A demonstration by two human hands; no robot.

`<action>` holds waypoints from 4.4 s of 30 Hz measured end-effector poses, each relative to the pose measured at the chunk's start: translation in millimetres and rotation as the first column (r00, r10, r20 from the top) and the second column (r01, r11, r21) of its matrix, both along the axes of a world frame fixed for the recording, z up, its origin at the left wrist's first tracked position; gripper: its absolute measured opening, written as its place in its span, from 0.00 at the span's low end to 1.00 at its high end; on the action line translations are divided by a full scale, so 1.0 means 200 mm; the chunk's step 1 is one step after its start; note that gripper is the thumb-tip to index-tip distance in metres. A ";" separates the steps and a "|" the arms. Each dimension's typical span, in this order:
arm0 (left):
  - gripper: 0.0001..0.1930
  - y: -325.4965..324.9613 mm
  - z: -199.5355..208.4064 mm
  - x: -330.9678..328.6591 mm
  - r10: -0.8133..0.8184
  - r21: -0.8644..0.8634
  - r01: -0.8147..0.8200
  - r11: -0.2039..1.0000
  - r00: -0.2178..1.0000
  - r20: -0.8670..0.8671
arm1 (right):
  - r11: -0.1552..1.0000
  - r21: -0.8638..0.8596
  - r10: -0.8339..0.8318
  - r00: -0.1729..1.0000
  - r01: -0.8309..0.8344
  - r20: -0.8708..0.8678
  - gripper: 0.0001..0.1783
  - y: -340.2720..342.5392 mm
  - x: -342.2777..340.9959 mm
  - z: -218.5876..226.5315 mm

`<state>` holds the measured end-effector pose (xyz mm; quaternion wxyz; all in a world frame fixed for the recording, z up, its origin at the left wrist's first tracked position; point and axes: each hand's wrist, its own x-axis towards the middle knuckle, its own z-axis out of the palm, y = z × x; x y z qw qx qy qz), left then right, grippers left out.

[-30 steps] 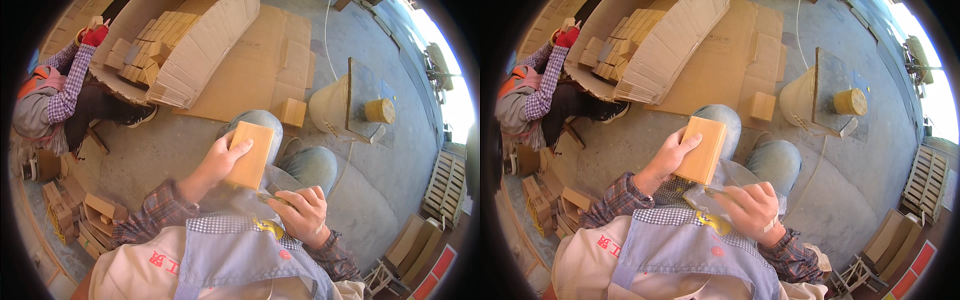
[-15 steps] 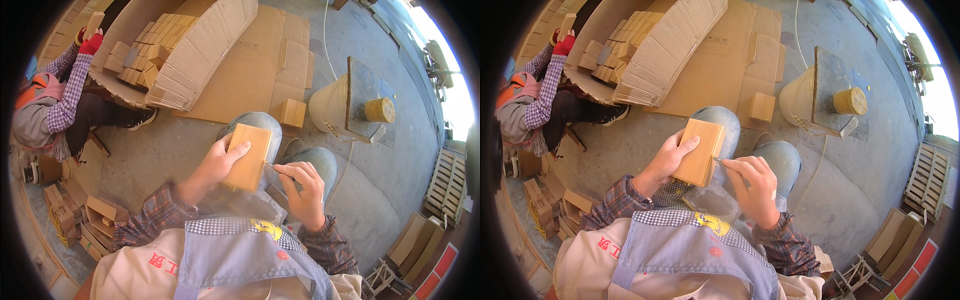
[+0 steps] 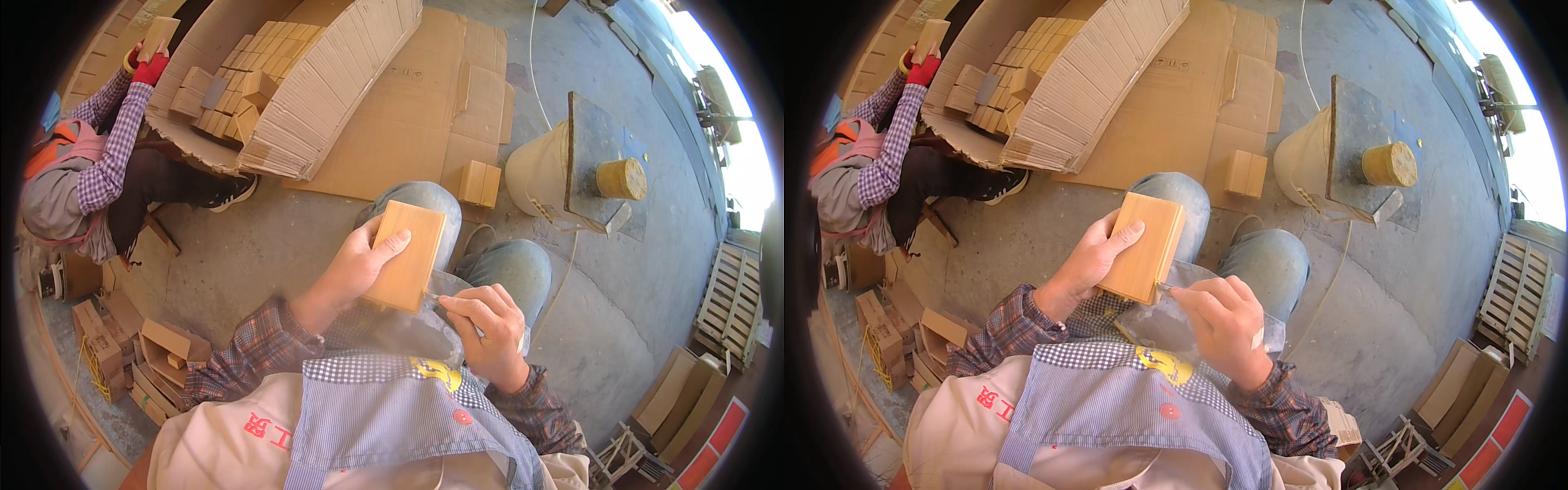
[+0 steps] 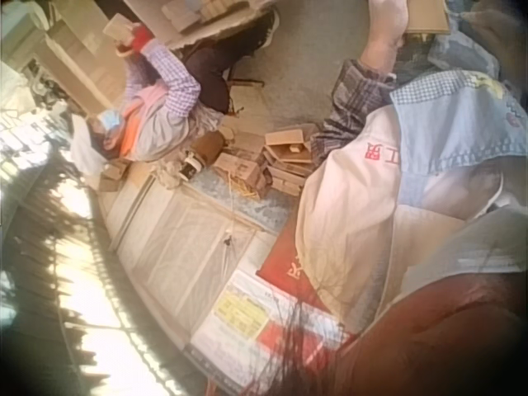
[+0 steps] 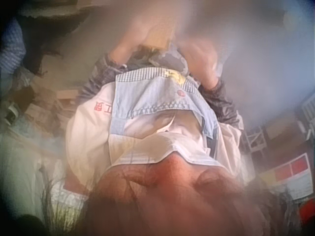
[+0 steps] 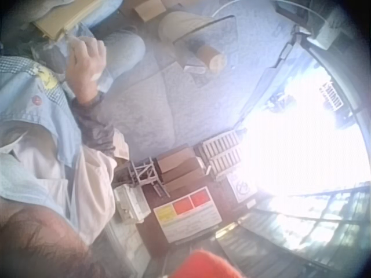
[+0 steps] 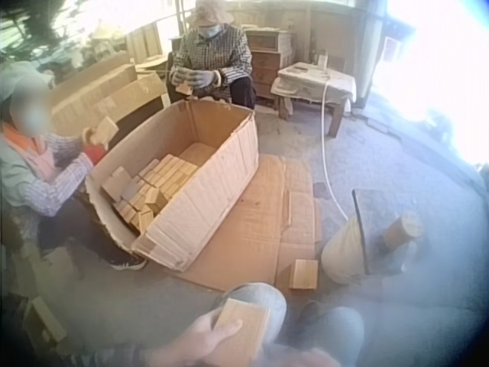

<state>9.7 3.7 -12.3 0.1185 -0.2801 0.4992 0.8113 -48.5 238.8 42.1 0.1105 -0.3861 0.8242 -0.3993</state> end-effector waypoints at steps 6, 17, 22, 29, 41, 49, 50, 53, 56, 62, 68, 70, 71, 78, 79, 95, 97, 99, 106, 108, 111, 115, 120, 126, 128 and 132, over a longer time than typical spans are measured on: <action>0.25 0.01 0.01 0.00 0.014 0.003 -0.014 1.000 1.000 0.011 | 0.998 -0.041 0.047 0.999 -0.048 -0.014 0.11 0.03 0.07 0.02; 0.25 -0.01 0.03 -0.02 0.049 0.081 -0.051 0.995 0.998 0.028 | 0.972 -0.101 -0.133 0.850 0.213 0.509 0.11 0.00 0.00 -0.09; 0.25 -0.01 0.03 -0.02 0.044 0.087 -0.048 0.995 0.998 0.040 | 0.983 -0.125 -0.062 0.884 0.135 0.464 0.12 0.02 0.05 -0.09; 0.25 -0.01 0.04 -0.03 0.031 0.070 -0.035 0.997 0.998 0.058 | 0.984 -0.151 -0.032 0.932 0.092 0.360 0.13 0.06 0.12 -0.02; 0.25 -0.01 0.03 -0.04 0.024 0.016 -0.025 1.000 0.999 0.026 | 0.998 -0.012 0.065 0.988 -0.067 -0.140 0.14 0.01 0.04 0.04; 0.27 -0.03 0.01 -0.04 0.032 0.027 -0.032 0.999 0.999 0.019 | 0.986 0.122 0.144 0.947 -0.113 -0.286 0.19 0.04 0.02 0.10; 0.27 -0.03 0.01 -0.04 0.031 0.029 -0.032 0.999 0.999 0.032 | 0.988 0.103 0.140 0.944 -0.113 -0.300 0.19 0.03 0.02 0.10; 0.27 -0.03 0.02 -0.05 0.037 0.034 -0.038 0.999 0.999 0.022 | 0.983 0.128 0.168 0.933 -0.134 -0.317 0.20 0.00 0.01 0.12; 0.27 -0.03 0.02 -0.06 0.053 0.029 -0.054 0.998 0.998 0.041 | 0.980 0.153 0.176 0.927 -0.131 -0.330 0.20 -0.02 0.01 0.13; 0.28 -0.02 0.00 -0.06 0.049 -0.028 -0.049 0.998 0.999 0.013 | 0.940 0.294 0.278 0.890 -0.175 -0.360 0.23 -0.03 0.01 0.20; 0.27 -0.02 -0.03 -0.03 0.039 -0.125 -0.045 0.991 0.998 -0.055 | 0.955 0.288 0.188 0.903 -0.076 -0.387 0.15 0.08 0.00 0.19; 0.26 -0.01 -0.03 -0.02 0.042 -0.095 -0.044 0.994 0.999 -0.017 | 0.979 0.176 -0.039 0.939 0.104 -0.340 0.12 0.18 -0.09 0.15; 0.26 -0.01 -0.03 -0.02 0.040 -0.082 -0.040 0.996 0.999 -0.007 | 0.973 0.116 -0.159 0.940 0.201 -0.301 0.10 0.25 -0.17 0.13; 0.24 0.01 0.04 -0.09 0.068 -0.129 -0.069 0.989 0.998 -0.015 | 0.563 -0.145 -0.822 0.570 0.814 0.004 0.11 0.74 -1.21 -0.14; 0.24 0.01 0.05 -0.10 0.075 -0.115 -0.077 0.990 0.997 -0.022 | 0.544 -0.115 -0.838 0.544 0.831 -0.040 0.12 0.78 -1.34 -0.19; 0.25 -0.04 0.10 -0.09 0.133 -0.202 -0.147 0.968 0.988 -0.083 | 0.953 0.291 -0.074 0.875 -0.078 0.479 0.20 0.22 -0.19 0.00; 0.26 -0.04 0.10 -0.06 0.130 -0.204 -0.154 0.967 0.983 -0.127 | 0.937 0.313 -0.005 0.887 -0.158 0.463 0.30 0.10 -0.04 -0.05; 0.27 -0.05 0.11 -0.01 0.129 -0.205 -0.162 0.965 0.978 -0.166 | 0.902 0.384 0.023 0.909 -0.199 0.415 0.35 0.01 0.04 -0.07; 0.25 -0.10 0.07 0.06 0.181 -0.208 -0.242 0.948 0.945 -0.273 | 0.948 0.236 0.020 0.784 -0.211 0.621 0.27 -0.05 0.05 0.05; 0.25 -0.11 0.02 0.05 0.198 -0.189 -0.252 0.949 0.945 -0.261 | 0.986 0.135 -0.019 0.754 -0.093 0.657 0.22 -0.03 0.05 0.06; 0.26 -0.09 -0.06 0.04 0.186 -0.165 -0.230 0.959 0.951 -0.248 | 0.961 0.022 -0.213 0.683 0.277 0.698 0.19 -0.06 0.06 -0.01; 0.25 -0.09 -0.11 0.03 0.184 -0.166 -0.224 0.960 0.956 -0.227 | 0.945 0.001 -0.210 0.606 0.327 0.768 0.16 -0.23 0.10 -0.14; 0.26 -0.11 -0.12 0.01 0.185 -0.146 -0.212 0.966 0.966 -0.179 | 0.958 0.054 -0.215 0.577 0.283 0.788 0.15 -0.31 0.07 -0.20; 0.27 -0.09 -0.13 0.00 0.127 -0.211 -0.177 0.961 0.965 -0.231 | 0.952 0.125 -0.283 0.639 0.280 0.715 0.14 -0.37 -0.05 -0.19; 0.28 -0.09 -0.13 0.00 0.096 -0.275 -0.164 0.947 0.965 -0.244 | 0.928 0.138 -0.333 0.604 0.346 0.724 0.13 -0.41 -0.12 -0.20; 0.32 -0.09 -0.12 -0.01 0.085 -0.266 -0.147 0.953 0.969 -0.230 | 0.915 0.098 -0.327 0.574 0.392 0.751 0.13 -0.41 -0.05 -0.20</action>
